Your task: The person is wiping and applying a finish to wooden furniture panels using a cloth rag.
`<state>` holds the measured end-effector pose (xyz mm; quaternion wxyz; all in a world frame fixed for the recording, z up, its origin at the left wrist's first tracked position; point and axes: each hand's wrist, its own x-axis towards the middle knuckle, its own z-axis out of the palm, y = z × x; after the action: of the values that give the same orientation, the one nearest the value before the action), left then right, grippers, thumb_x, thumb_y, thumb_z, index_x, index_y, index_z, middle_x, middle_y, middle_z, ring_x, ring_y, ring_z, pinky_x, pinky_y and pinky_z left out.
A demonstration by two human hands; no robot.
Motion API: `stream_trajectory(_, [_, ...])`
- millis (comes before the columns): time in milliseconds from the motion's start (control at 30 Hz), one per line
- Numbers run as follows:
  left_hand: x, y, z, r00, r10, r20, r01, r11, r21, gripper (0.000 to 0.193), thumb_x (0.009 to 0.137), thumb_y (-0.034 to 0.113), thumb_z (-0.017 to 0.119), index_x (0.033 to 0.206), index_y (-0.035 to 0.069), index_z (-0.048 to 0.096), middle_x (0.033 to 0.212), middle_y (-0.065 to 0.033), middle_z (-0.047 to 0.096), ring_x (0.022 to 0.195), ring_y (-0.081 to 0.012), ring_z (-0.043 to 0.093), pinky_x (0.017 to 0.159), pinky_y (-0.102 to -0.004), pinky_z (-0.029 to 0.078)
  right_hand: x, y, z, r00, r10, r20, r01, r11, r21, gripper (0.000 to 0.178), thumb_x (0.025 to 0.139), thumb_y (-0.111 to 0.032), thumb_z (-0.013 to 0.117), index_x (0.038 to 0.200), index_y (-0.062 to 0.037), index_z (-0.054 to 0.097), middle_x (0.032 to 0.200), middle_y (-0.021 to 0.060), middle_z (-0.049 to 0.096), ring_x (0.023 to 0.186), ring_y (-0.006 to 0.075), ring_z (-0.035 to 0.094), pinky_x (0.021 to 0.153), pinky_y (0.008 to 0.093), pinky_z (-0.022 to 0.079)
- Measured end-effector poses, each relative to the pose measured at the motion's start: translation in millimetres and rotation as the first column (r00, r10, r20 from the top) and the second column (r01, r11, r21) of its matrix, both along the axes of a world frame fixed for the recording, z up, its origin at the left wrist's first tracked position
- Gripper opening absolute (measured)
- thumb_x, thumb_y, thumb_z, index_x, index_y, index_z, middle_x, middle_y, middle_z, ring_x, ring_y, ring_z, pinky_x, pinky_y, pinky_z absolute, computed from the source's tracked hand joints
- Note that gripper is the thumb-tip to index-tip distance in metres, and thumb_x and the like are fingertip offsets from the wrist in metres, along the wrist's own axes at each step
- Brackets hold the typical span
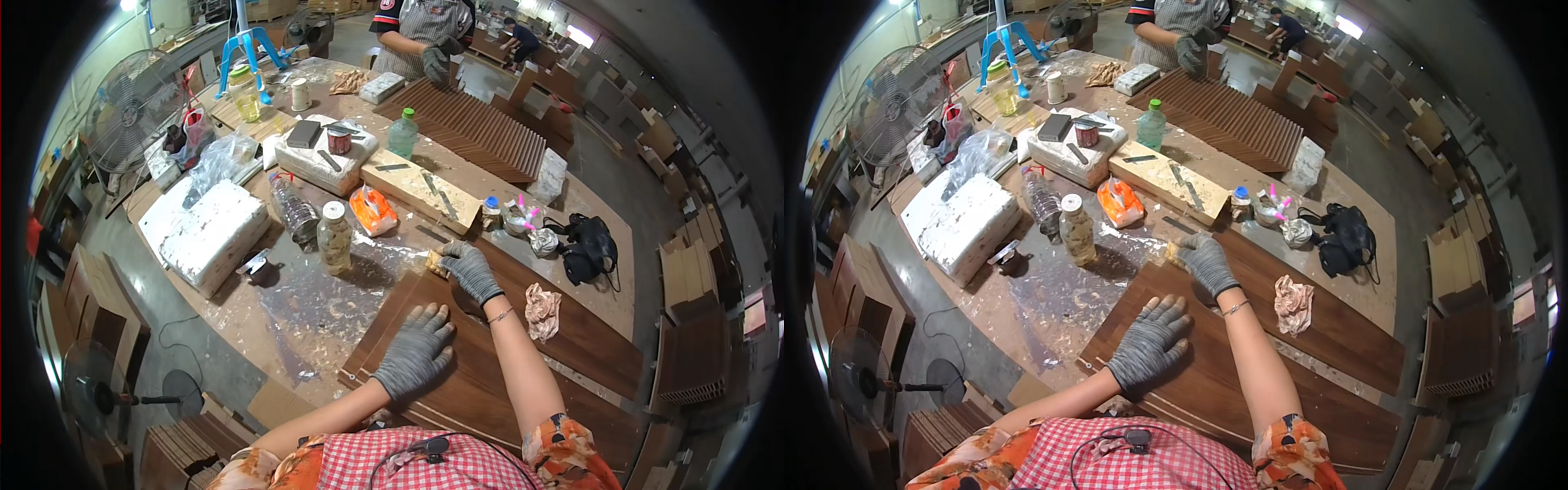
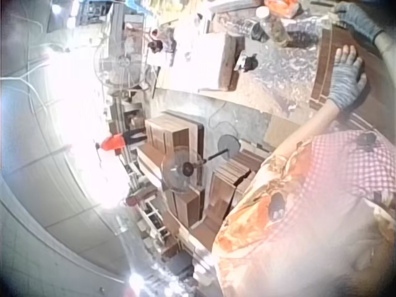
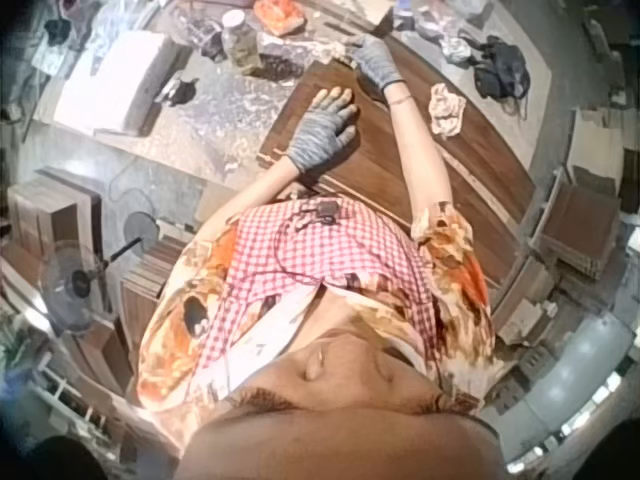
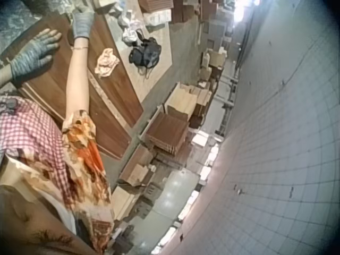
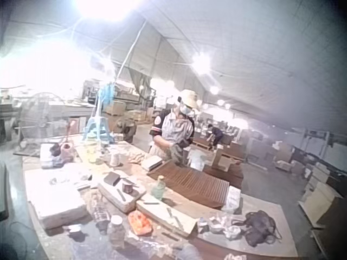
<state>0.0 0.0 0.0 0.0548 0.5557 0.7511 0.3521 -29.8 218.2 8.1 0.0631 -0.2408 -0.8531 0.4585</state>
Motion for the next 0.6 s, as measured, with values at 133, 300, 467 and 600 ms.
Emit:
stream_trajectory(133, [-3.5,-2.6,-1.2,1.000,-0.010,-0.009,0.010,1.000,0.010,0.041,0.088,0.023,0.054,0.121,0.000,0.054,0.139,-0.0255,0.044,0.134,-0.0409,0.037,0.116,-0.0491,0.021,-1.7,1.5,-3.8,1.000,0.013,-0.009,-0.013,1.000,0.007,0.027,0.082,-0.012,0.071,0.106,0.0012,0.069,0.086,0.0120,0.070,0.065,0.0146,0.063,0.065,0.0293,0.052])
stream_trajectory(300, [-4.1,-3.2,-2.9,1.000,-0.005,-0.023,0.006,1.000,0.021,0.038,0.088,0.023,0.053,0.120,0.001,0.055,0.138,-0.0248,0.045,0.134,-0.0399,0.038,0.115,-0.0488,0.022,7.5,7.0,-6.6,0.996,0.026,-0.084,-0.019,0.996,0.087,0.027,0.081,-0.010,0.071,0.105,0.0009,0.069,0.088,0.0109,0.071,0.077,0.0181,0.065,0.075,0.0302,0.052])
stream_trajectory(467, [-0.9,0.8,-1.5,1.000,-0.001,-0.011,0.001,1.000,0.010,0.035,0.089,0.022,0.054,0.119,0.004,0.058,0.138,-0.0230,0.046,0.134,-0.0378,0.039,0.116,-0.0481,0.022,9.2,15.9,-13.5,0.996,-0.040,-0.079,0.043,0.998,0.041,0.024,0.081,-0.011,0.071,0.102,0.0003,0.071,0.096,0.0130,0.072,0.089,0.0192,0.067,0.082,0.0300,0.051])
stream_trajectory(600, [-1.1,-1.6,-1.3,1.000,0.006,-0.017,-0.006,1.000,0.001,0.035,0.089,0.022,0.054,0.119,0.004,0.058,0.138,-0.0220,0.047,0.134,-0.0371,0.039,0.116,-0.0474,0.022,5.1,8.3,-13.9,0.997,0.007,-0.076,-0.007,1.000,0.007,0.026,0.081,-0.013,0.071,0.104,0.0006,0.070,0.099,0.0143,0.071,0.090,0.0202,0.067,0.082,0.0304,0.051])
